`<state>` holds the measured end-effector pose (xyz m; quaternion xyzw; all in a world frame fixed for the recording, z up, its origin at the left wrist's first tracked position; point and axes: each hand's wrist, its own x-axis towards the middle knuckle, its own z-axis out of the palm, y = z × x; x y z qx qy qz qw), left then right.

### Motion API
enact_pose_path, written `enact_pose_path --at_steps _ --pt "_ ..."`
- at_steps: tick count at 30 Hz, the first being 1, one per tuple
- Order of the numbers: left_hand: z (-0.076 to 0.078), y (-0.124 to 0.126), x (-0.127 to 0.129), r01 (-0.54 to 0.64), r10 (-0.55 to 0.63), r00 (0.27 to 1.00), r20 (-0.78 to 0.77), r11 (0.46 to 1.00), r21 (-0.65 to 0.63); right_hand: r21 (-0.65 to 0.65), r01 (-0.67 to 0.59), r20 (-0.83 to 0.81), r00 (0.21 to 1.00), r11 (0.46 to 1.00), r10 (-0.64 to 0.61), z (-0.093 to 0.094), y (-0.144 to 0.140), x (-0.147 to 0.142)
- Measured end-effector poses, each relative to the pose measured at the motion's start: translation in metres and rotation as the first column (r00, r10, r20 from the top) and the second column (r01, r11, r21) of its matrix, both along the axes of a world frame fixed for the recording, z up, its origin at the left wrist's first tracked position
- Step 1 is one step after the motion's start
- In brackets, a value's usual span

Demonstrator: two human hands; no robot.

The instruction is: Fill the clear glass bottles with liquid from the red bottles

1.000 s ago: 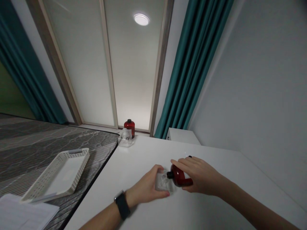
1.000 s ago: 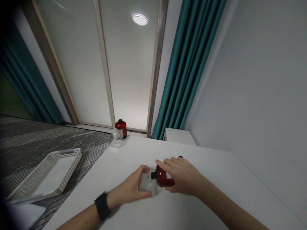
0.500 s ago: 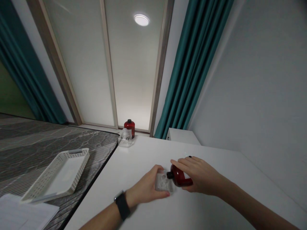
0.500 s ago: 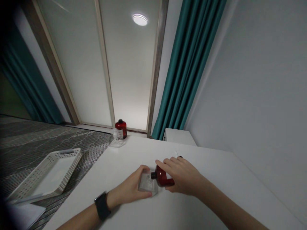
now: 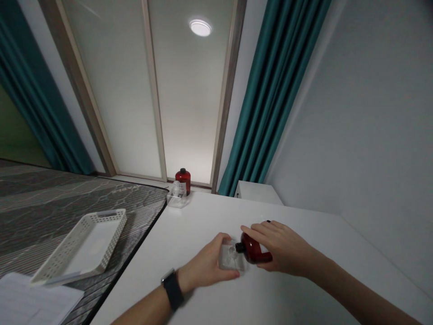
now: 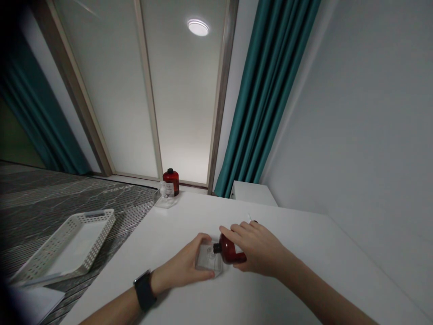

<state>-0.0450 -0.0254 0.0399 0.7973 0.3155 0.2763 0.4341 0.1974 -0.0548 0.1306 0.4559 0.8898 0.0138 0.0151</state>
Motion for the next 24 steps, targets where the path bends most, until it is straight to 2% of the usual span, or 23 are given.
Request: enact_pose_path --at_steps 24 --pt "0.0003 0.0001 0.0 -0.001 0.001 1.0 -0.007 1.0 -0.012 0.06 -0.038 0.014 0.999 0.997 0.037 -0.0014 0.0027 0.001"
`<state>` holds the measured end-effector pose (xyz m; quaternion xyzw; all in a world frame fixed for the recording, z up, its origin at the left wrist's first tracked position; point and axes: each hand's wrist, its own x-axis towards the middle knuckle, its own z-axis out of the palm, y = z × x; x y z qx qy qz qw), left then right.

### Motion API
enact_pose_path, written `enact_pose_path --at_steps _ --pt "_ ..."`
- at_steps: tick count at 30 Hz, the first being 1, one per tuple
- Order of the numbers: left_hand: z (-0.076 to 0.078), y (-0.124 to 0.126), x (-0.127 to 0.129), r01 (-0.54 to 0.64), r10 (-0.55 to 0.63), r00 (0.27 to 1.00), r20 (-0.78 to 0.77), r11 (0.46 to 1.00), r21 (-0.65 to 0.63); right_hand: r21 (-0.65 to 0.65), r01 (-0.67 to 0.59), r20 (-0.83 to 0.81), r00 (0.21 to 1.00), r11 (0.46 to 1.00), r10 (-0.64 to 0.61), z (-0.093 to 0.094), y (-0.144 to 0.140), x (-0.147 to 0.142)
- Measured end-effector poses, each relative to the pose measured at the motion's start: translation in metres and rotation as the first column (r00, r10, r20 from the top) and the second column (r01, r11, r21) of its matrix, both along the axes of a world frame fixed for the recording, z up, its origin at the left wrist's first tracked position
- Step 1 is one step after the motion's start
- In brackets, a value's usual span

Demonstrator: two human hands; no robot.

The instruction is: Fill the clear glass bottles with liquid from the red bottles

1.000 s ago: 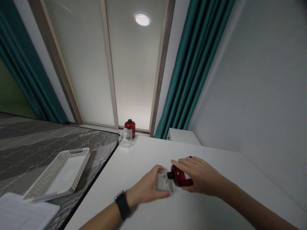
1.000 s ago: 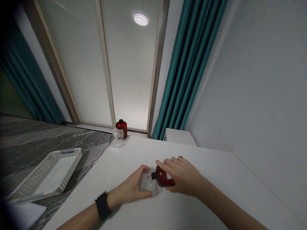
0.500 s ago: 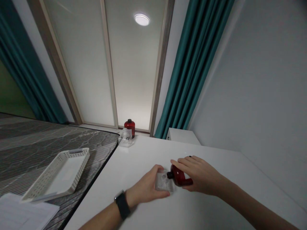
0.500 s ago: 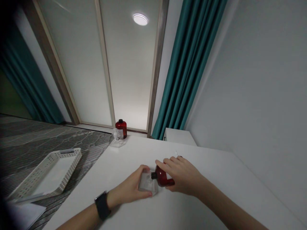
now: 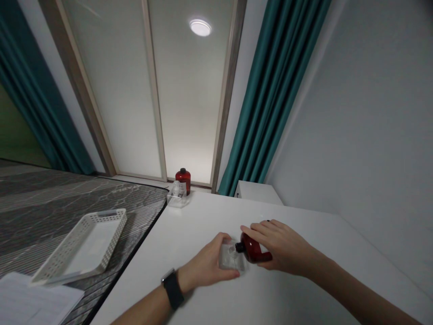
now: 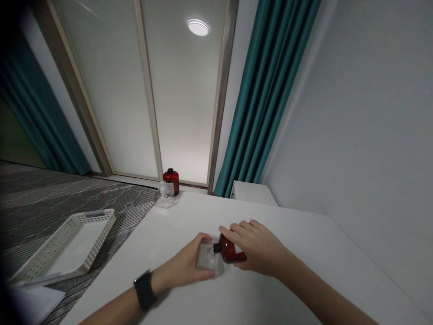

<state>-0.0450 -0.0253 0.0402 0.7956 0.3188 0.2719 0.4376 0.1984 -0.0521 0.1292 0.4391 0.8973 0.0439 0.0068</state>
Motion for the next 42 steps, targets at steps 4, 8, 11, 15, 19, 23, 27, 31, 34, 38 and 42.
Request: enact_pose_path --at_steps 4,8,11,15,19,23,27,31,34,38,42 --pt "-0.0011 0.0004 -0.0003 -0.001 0.001 1.0 0.01 1.0 0.004 0.01 -0.01 0.005 1.0 1.0 0.01 0.0001 -0.0007 0.0004" --pt "-0.0019 0.0005 -0.0001 -0.009 0.009 1.0 0.011 1.0 0.006 0.028 -0.019 0.005 1.0 0.999 0.019 -0.0007 -0.0014 0.001" --pt "-0.002 0.0005 0.0003 -0.013 0.013 1.0 0.006 1.0 0.002 0.037 -0.02 0.007 1.0 0.999 0.019 -0.0008 -0.001 0.0001" --pt "-0.0027 0.0009 0.0003 -0.008 0.008 1.0 0.005 1.0 0.001 0.036 -0.018 0.021 1.0 0.999 0.018 0.0009 -0.0006 -0.0012" --pt "-0.0042 0.0011 -0.0003 -0.007 0.006 1.0 0.013 1.0 0.01 0.041 -0.021 0.028 0.999 0.999 0.02 0.0015 -0.0005 -0.0012" --pt "-0.0048 0.0008 -0.0004 -0.002 0.002 1.0 0.015 1.0 0.016 0.05 -0.03 0.025 0.999 0.998 0.028 0.0008 -0.0001 -0.0008" --pt "-0.0041 0.0009 0.0002 -0.005 0.005 1.0 0.011 1.0 0.02 0.051 -0.04 0.033 0.999 0.998 0.039 0.0017 0.0004 -0.0011" --pt "-0.0033 0.0013 0.0001 -0.001 0.001 1.0 0.018 1.0 0.028 0.055 -0.04 0.038 0.999 0.998 0.038 0.0029 0.0001 -0.0013" --pt "-0.0035 0.0014 -0.0003 0.001 -0.001 1.0 0.016 1.0 0.029 0.059 -0.042 0.034 0.999 0.997 0.04 0.0026 -0.0005 -0.001" --pt "-0.0048 0.0011 -0.0006 -0.006 0.006 1.0 0.015 1.0 0.025 0.061 -0.047 0.04 0.998 0.997 0.045 0.0022 -0.0005 -0.0012" --pt "-0.0053 0.0011 -0.0007 -0.003 0.003 1.0 0.011 1.0 0.019 0.062 -0.044 0.06 0.997 0.997 0.04 0.0034 0.0001 -0.0024"
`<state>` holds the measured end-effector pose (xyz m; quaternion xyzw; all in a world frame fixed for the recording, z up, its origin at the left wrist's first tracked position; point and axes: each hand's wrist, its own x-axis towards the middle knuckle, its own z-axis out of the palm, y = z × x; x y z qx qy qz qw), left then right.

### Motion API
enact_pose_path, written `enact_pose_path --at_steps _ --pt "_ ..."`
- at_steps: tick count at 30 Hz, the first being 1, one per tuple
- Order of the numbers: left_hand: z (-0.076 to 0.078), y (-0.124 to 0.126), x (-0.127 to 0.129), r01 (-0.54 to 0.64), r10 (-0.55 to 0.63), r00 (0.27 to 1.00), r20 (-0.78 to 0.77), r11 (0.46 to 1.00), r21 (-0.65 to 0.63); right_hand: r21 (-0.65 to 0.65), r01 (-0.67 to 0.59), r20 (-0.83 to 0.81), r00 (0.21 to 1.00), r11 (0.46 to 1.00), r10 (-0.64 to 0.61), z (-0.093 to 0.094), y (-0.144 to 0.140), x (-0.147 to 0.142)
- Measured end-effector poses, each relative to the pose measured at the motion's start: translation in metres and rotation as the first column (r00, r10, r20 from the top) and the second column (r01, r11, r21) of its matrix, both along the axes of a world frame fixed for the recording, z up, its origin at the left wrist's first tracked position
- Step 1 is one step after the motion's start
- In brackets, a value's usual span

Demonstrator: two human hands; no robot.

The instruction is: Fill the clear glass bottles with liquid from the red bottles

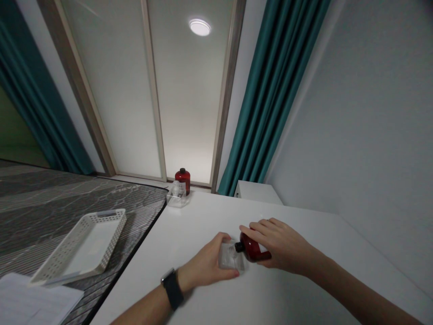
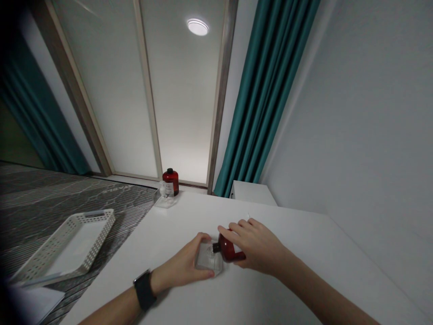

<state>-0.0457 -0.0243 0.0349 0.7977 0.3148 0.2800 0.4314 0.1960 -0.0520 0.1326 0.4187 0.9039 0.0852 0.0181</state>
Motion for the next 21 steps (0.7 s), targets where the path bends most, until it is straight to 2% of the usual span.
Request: enact_pose_path --at_steps 11,21 --pt "0.0015 0.0002 -0.0001 -0.003 0.003 1.0 -0.005 1.0 0.008 0.066 -0.033 -0.008 0.999 0.997 0.033 -0.0012 0.0004 0.0007" --pt "-0.0022 0.001 0.0007 -0.003 0.003 1.0 0.007 1.0 0.011 0.039 -0.028 -0.008 1.0 0.999 0.029 0.0014 -0.0004 -0.0007"
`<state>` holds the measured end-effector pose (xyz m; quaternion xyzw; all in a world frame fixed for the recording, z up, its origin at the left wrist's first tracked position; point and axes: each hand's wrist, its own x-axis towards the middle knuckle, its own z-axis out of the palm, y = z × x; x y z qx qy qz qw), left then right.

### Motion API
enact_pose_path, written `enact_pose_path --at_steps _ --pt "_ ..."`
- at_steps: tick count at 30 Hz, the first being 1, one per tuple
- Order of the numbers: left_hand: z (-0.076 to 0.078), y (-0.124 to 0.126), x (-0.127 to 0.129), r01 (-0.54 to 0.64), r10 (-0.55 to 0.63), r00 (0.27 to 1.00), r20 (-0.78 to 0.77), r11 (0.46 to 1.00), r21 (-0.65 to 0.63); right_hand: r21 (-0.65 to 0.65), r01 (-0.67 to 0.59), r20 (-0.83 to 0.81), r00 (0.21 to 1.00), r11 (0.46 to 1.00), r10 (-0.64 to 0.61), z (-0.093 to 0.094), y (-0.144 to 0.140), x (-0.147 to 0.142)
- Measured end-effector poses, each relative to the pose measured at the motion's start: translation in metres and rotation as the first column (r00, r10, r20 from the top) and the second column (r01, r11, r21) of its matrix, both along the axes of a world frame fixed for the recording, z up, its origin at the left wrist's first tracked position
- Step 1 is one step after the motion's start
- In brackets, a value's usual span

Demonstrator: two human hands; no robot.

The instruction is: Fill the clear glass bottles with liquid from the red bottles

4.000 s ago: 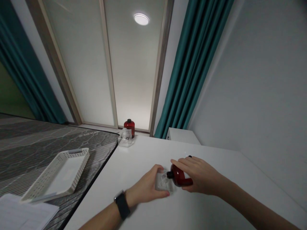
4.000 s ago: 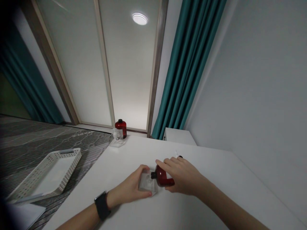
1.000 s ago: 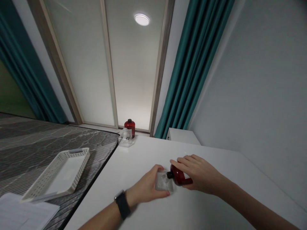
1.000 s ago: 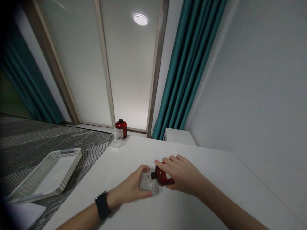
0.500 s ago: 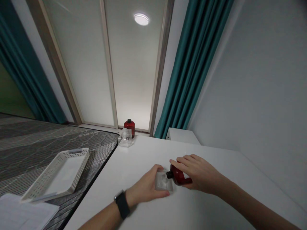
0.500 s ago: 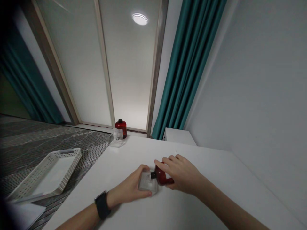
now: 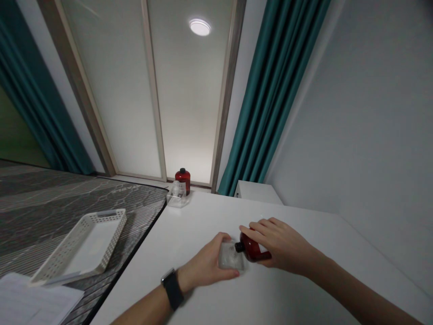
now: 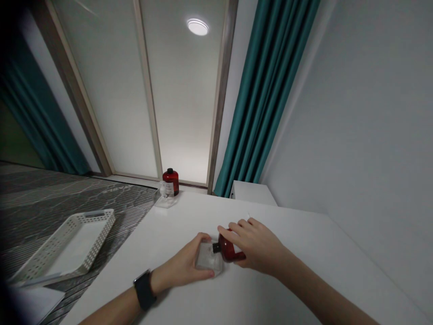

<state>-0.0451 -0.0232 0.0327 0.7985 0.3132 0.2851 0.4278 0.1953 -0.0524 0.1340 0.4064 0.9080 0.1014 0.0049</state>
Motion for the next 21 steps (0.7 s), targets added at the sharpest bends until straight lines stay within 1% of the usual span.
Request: enact_pose_path --at_steps 8,21 --pt "0.0027 -0.0004 -0.0006 0.0 0.0 1.0 -0.01 1.0 -0.008 -0.024 0.016 0.023 1.0 1.0 -0.015 0.0015 0.0003 -0.0018" --pt "0.002 -0.0004 -0.0005 -0.004 0.004 1.0 0.001 1.0 -0.005 -0.009 0.015 0.031 0.999 1.0 -0.014 0.0015 0.0 -0.0007"
